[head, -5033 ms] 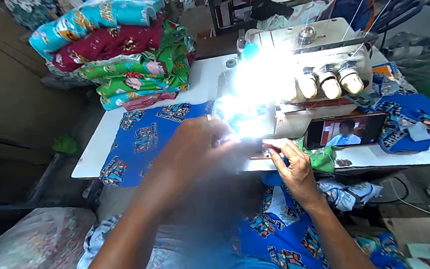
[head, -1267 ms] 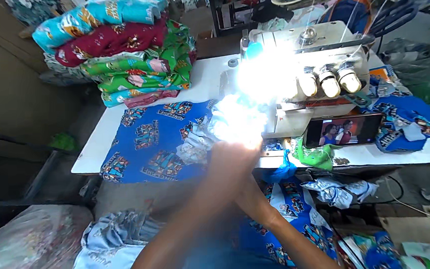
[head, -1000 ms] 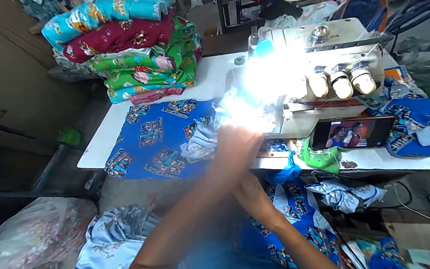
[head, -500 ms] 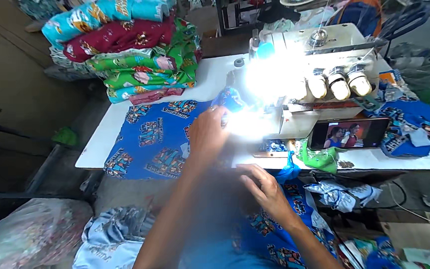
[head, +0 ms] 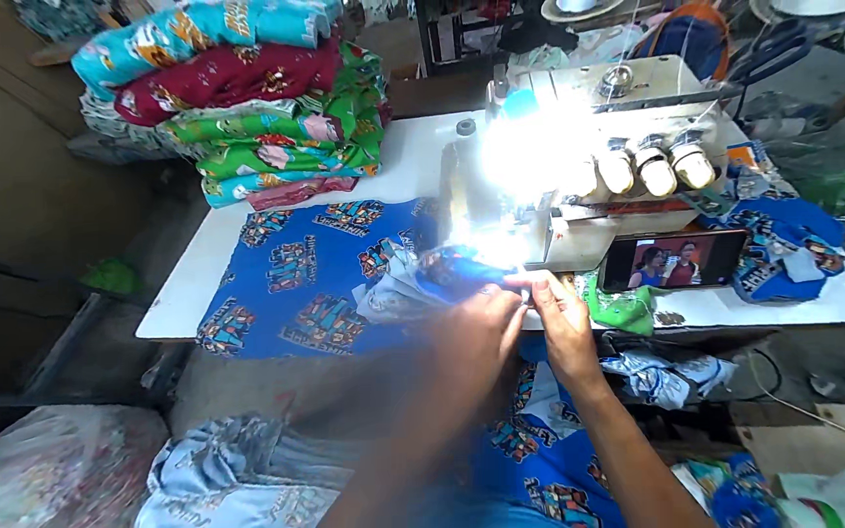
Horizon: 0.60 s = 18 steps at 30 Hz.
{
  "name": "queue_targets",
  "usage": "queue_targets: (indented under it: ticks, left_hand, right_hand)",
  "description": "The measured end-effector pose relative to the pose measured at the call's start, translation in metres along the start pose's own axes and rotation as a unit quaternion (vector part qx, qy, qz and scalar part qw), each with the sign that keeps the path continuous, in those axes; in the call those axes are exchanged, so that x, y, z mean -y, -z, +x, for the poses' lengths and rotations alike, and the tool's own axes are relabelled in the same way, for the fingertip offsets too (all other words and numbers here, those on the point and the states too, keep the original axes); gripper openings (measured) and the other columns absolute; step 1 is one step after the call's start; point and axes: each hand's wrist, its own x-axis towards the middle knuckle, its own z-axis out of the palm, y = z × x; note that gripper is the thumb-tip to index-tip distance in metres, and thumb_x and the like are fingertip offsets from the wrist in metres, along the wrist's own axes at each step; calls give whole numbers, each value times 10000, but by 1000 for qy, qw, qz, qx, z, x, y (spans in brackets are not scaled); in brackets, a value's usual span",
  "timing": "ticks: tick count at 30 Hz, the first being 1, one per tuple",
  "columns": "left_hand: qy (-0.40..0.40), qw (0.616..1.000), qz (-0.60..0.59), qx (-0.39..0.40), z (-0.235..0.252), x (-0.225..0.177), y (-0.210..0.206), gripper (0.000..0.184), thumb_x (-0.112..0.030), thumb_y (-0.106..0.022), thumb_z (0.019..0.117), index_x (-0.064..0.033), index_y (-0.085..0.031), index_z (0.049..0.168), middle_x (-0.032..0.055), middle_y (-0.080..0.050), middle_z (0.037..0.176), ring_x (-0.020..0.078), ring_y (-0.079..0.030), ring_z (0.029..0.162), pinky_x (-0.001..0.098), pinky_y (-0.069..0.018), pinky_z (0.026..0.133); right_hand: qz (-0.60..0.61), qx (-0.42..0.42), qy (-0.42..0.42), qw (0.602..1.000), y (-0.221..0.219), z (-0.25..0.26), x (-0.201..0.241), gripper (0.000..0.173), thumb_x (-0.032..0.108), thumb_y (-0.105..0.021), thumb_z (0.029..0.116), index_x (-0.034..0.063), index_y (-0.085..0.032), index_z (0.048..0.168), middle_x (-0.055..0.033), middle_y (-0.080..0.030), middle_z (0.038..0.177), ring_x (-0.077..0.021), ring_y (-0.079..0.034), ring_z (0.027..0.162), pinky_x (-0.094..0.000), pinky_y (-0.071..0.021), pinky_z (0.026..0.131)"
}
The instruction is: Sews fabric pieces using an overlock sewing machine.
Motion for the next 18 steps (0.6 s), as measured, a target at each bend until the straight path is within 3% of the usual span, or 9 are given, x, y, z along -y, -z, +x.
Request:
queue_targets:
  ticks: [1, 3, 7, 9, 11, 13, 14, 16, 18]
  left_hand:
    - [-17, 1000, 18, -13, 4, -4, -5, 186, -237, -644, 987, -112, -778, 959, 51, -707, 867, 207, -671, 669, 394, -541, 557]
    - [-52, 997, 49, -42, 12, -11, -11, 141, -214, -683, 958, -127, -788, 925, 45, -719, 917, 225, -694, 795, 377, -554, 604]
    - [-60, 998, -26, -19, 22, -18, 15, 167, -186, -633, 994, -66, -748, 1010, 71, -733, 1015, 229, -700, 974, 415, -573, 837]
    - [7, 990, -141, 29, 18, -20, 50, 216, -217, -543, 1048, -56, -683, 1080, 51, -693, 883, 150, -680, 792, 361, -577, 703]
    - [72, 960, -265, 46, 5, -16, 92, 224, -343, -487, 1067, -183, -636, 1114, -76, -639, 846, 14, -620, 729, 222, -537, 641]
    - [98, 919, -381, 9, -10, 0, 135, 209, -456, -554, 1029, -322, -685, 1121, -180, -678, 929, -53, -638, 798, 142, -543, 686]
    - [85, 904, -418, -16, -21, 19, 155, 195, -390, -554, 1035, -293, -690, 1135, -156, -696, 994, -30, -660, 858, 156, -561, 734]
    - [14, 898, -435, -61, -61, 84, 187, 252, -203, -477, 1080, -73, -679, 1156, 13, -714, 1074, 99, -688, 982, 268, -574, 865]
    - [23, 906, -370, -206, -90, 123, 195, 193, -36, -502, 1017, 13, -673, 941, 48, -705, 864, 107, -696, 854, 269, -572, 799]
  right_hand:
    - [-17, -34, -5, 999, 5, 5, 0, 309, 167, -453, 1073, 75, -748, 1073, 11, -709, 1004, -56, -661, 908, -256, -558, 829]
    - [-39, -73, -5, 997, 13, 11, 0, 251, 103, -495, 1051, 60, -740, 1085, 6, -706, 1023, -43, -655, 919, -233, -548, 825]
    - [-91, -86, 49, 991, 14, 7, 5, 298, 17, -495, 1026, 7, -577, 1312, -63, -659, 1246, -63, -642, 1120, -256, -543, 963]
    - [-107, -64, 65, 990, 8, -6, 8, 465, 29, -587, 987, 2, -454, 1431, -112, -592, 1357, -122, -611, 1220, -317, -536, 1023]
    - [-105, -13, 58, 993, 0, -25, 13, 630, 128, -705, 934, 5, -431, 1488, -144, -543, 1452, -166, -557, 1313, -357, -493, 1088]
    - [-105, 32, 64, 992, -10, -44, 24, 592, 177, -778, 887, -70, -556, 1378, -185, -653, 1307, -162, -648, 1195, -320, -527, 1033]
    - [-85, 62, 72, 992, -15, -52, 32, 495, 160, -779, 886, -89, -620, 1284, -175, -700, 1208, -135, -680, 1120, -278, -544, 998]
    - [-16, 123, 92, 988, -21, -61, 51, 283, 53, -744, 887, -96, -689, 1121, -150, -726, 1058, -111, -692, 1011, -230, -555, 933]
    - [27, 154, 121, 980, -26, -62, 63, 187, 54, -715, 927, -99, -699, 1034, -150, -716, 993, -104, -683, 957, -211, -552, 894]
